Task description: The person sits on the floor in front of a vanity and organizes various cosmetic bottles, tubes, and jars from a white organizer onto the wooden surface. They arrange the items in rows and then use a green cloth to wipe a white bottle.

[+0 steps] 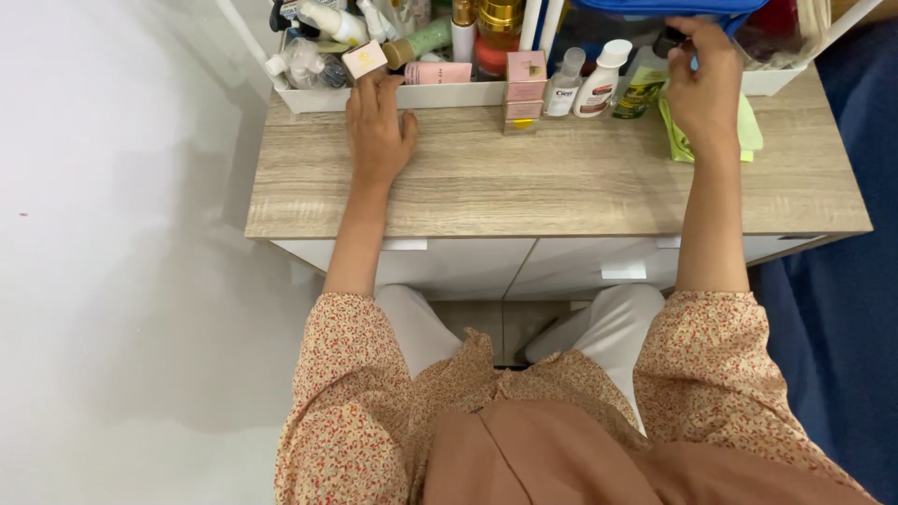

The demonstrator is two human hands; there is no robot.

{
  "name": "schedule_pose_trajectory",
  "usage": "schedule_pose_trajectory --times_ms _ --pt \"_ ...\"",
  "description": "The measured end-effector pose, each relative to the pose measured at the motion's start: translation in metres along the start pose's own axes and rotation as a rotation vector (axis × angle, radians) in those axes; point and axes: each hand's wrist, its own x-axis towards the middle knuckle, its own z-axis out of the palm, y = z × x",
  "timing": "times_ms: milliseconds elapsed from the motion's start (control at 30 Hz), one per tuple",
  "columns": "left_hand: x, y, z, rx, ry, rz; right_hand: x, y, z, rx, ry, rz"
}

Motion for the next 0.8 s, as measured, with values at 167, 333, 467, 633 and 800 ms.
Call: schedule_pose_trajectory --times_ms 167,333,467,633,800 --pt "0.001 0.001 0.0 -0.011 -0.016 -0.005 -0.003 -0.004 0.007 0.085 0.028 0.029" --pt "0.001 0.0 0.001 0.003 -0.054 -0.051 -0.024 -0.037 -0.002 0.254 0.096 0.074" --pt "0.002 0.002 0.001 -0.001 -0.074 -0.027 -0.039 -0.076 -0.001 0.075 0.109 0.05" --pt "0.005 0.007 -0.003 0.008 0.002 -0.011 -0.022 -0.132 0.022 0.177 0.045 -0.109" --pt "0.006 0.007 -0.007 0.15 0.088 -0.046 -0.002 -0.146 0.078 0.168 -0.144 -0.417"
